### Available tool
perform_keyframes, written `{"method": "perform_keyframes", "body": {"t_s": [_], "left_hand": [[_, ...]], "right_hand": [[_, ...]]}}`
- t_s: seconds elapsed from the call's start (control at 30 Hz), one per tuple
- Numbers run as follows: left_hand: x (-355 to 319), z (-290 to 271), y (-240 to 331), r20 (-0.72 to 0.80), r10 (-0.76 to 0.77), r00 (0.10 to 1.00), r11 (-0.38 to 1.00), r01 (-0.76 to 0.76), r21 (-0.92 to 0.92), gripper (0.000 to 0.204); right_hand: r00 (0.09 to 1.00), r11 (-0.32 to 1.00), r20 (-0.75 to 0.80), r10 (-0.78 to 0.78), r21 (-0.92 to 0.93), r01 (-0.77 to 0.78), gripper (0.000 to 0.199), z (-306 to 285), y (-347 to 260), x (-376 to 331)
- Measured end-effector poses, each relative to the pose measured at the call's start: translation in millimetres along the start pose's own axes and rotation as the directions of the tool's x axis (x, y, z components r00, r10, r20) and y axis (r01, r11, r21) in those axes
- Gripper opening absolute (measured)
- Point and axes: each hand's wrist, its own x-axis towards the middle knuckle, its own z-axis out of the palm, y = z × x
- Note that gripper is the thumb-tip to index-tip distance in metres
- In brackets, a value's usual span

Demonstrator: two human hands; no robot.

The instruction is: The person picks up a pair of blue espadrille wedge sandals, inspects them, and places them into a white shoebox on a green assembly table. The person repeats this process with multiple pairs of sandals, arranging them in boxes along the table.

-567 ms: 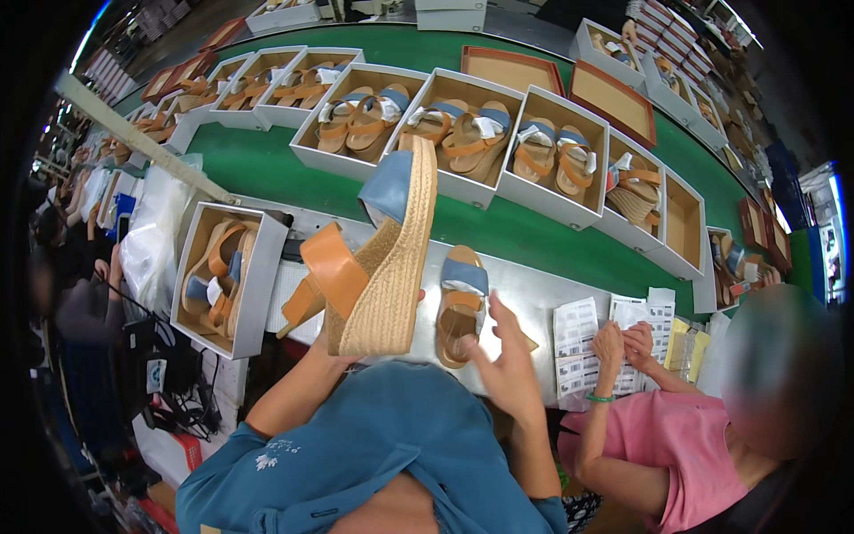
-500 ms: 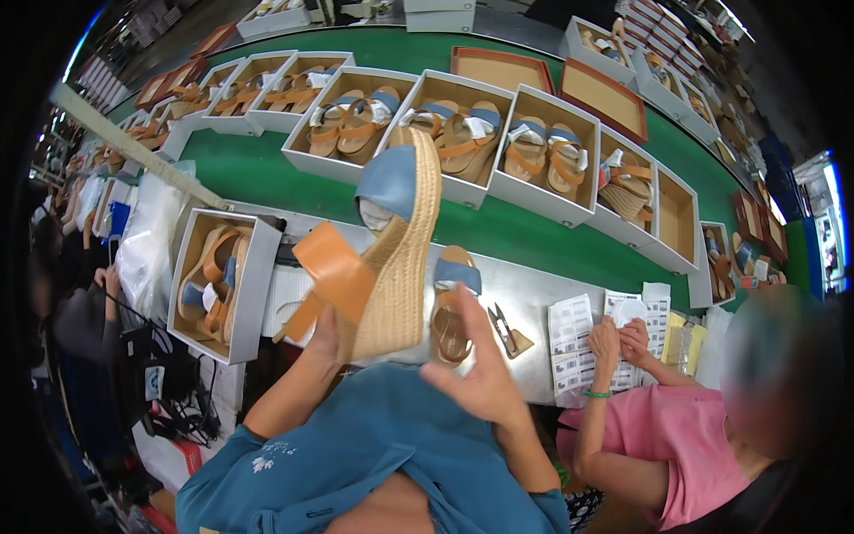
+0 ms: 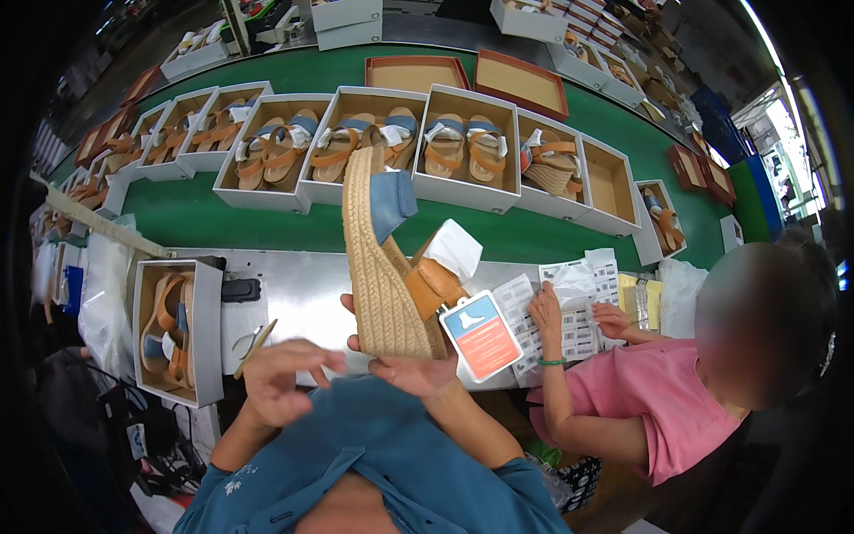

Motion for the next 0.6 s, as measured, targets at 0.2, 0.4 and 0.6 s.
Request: {"method": "perform_keyframes", "body": {"t_s": [0.2,0.4,0.6], "left_hand": [[10,-2,-16,-0.308,-0.169,0.936,0.975,0.204,0.085,0.048],[-2,-52,-102,-0.255,-0.619,0.743,0.567,0.198,-0.799,0.068],[-92,-111,-245,-0.015,-0.684,0.73,0.356,0.315,-0.88,0.074]], "right_hand": [[0.997,0.977,-0.058,0.044,-0.208,-0.055,0.095,-5,-1,3],[0.939,0.153,-0.286,0.193,-0.936,-0.316,0.071,-2,3,-2],[0.873,-0.149,-0.179,-0.454,-0.951,-0.273,0.053,-55,-125,-6]]}}
